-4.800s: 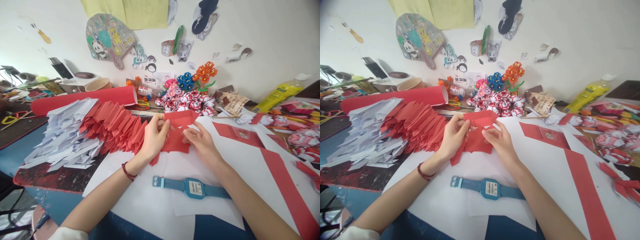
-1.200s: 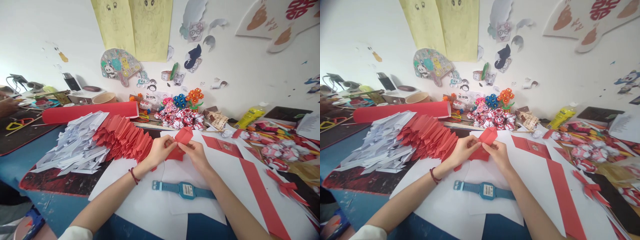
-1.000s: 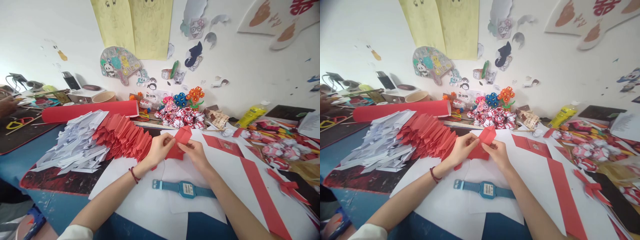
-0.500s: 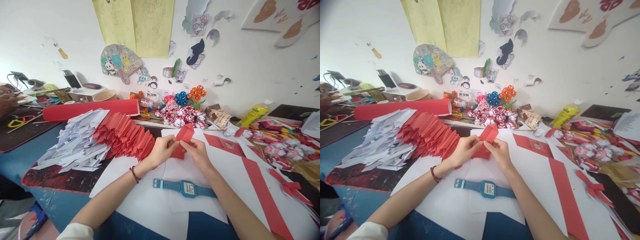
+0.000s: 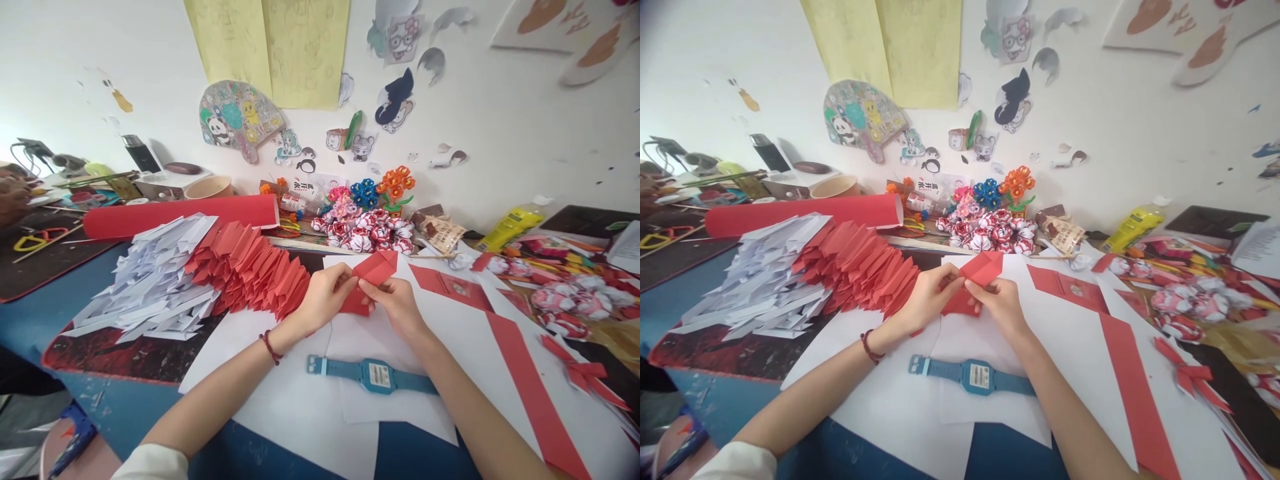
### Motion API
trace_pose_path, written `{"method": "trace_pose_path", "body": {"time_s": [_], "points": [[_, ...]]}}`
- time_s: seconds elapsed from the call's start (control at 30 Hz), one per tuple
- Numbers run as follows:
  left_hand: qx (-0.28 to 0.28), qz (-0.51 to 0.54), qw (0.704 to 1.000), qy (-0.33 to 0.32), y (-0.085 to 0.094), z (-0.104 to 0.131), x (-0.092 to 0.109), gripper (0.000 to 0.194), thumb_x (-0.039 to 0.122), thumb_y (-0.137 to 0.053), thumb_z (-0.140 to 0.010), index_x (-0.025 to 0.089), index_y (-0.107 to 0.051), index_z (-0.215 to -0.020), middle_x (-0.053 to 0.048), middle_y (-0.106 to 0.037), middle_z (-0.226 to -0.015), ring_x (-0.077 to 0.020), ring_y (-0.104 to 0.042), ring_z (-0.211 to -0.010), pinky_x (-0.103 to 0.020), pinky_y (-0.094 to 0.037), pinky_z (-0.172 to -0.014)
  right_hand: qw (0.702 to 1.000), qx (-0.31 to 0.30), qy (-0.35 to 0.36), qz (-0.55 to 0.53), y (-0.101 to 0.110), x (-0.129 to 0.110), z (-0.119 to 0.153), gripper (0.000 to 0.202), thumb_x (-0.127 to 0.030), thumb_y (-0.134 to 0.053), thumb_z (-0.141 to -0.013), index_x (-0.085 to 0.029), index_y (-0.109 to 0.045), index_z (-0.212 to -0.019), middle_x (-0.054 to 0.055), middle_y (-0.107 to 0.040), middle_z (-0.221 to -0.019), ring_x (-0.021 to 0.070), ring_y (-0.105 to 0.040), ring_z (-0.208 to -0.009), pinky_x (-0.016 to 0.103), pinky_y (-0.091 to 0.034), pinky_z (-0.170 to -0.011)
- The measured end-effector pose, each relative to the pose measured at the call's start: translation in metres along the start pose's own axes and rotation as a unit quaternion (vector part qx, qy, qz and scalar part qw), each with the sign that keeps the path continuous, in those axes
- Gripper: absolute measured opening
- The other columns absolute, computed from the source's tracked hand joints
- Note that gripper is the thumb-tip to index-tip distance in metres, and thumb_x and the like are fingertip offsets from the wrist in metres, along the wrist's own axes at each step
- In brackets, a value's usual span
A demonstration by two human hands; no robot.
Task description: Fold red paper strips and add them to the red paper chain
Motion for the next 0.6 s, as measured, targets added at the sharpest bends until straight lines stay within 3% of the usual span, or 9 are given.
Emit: {"method": "trace_pose_path", "body": {"time_s": [0.1, 0.23, 0.4, 0.47, 0.6], "points": [[0.021, -0.030, 0.999, -0.001, 0.004, -0.001, -0.003, 0.015, 0.023, -0.049, -0.091, 0.018, -0.053, -0.078, 0.001, -0.058, -0.070, -0.0113, -0.050, -0.064, -0.023, -0.037, -0.063, 1.000, 0.027, 0.005, -0.013, 0.004, -0.005, -0.001, 0.036, -0.050, -0.080, -0.069, -0.015, -0.072, -0.076, 0.007, -0.071, -0.068, 0.0179, -0.062, -0.057, 0.031, -0.050, -0.057], [0.015, -0.128, 0.992, -0.001, 0.006, 0.000, -0.006, 0.016, 0.016, -0.048, -0.089, 0.019, -0.048, -0.074, 0.000, -0.055, -0.069, -0.0131, -0.047, -0.063, -0.025, -0.033, -0.060, 0.993, 0.087, 0.075, -0.043, 0.017, -0.016, -0.002, 0.035, -0.051, -0.070, -0.079, -0.018, -0.072, -0.091, 0.008, -0.074, -0.092, 0.0207, -0.066, -0.077, 0.033, -0.053, -0.072], [0.006, -0.188, 0.982, -0.020, 0.002, 0.001, -0.005, 0.013, 0.020, -0.047, -0.091, 0.020, -0.051, -0.079, -0.002, -0.058, -0.076, -0.0166, -0.052, -0.072, -0.027, -0.036, -0.063, 0.980, 0.165, 0.095, 0.053, 0.041, -0.017, -0.006, 0.029, -0.046, -0.076, -0.074, -0.019, -0.074, -0.085, 0.006, -0.073, -0.083, 0.0204, -0.065, -0.075, 0.033, -0.051, -0.072], [0.014, -0.184, 0.983, -0.025, 0.001, 0.001, -0.004, 0.011, 0.022, -0.046, -0.093, 0.020, -0.054, -0.085, -0.003, -0.061, -0.082, -0.0175, -0.055, -0.078, -0.028, -0.039, -0.068, 0.984, 0.128, 0.079, 0.100, 0.045, -0.018, -0.008, 0.030, -0.047, -0.076, -0.073, -0.018, -0.073, -0.082, 0.006, -0.072, -0.077, 0.0198, -0.064, -0.068, 0.034, -0.051, -0.066], [0.001, -0.193, 0.981, -0.030, -0.003, 0.000, -0.006, 0.010, 0.022, -0.049, -0.092, 0.020, -0.055, -0.085, -0.004, -0.063, -0.086, -0.0183, -0.056, -0.083, -0.029, -0.042, -0.072, 0.978, -0.007, 0.015, 0.207, 0.049, -0.014, -0.003, 0.031, -0.047, -0.075, -0.071, -0.017, -0.071, -0.076, 0.006, -0.071, -0.068, 0.0215, -0.065, -0.061, 0.036, -0.051, -0.062]]}}
Point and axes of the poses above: each hand's wrist, its own z-axis away from the middle knuckle, its own y-axis out of the back of the hand, x = y × z, the point moved 6 cm from there along -z, towards the middle knuckle
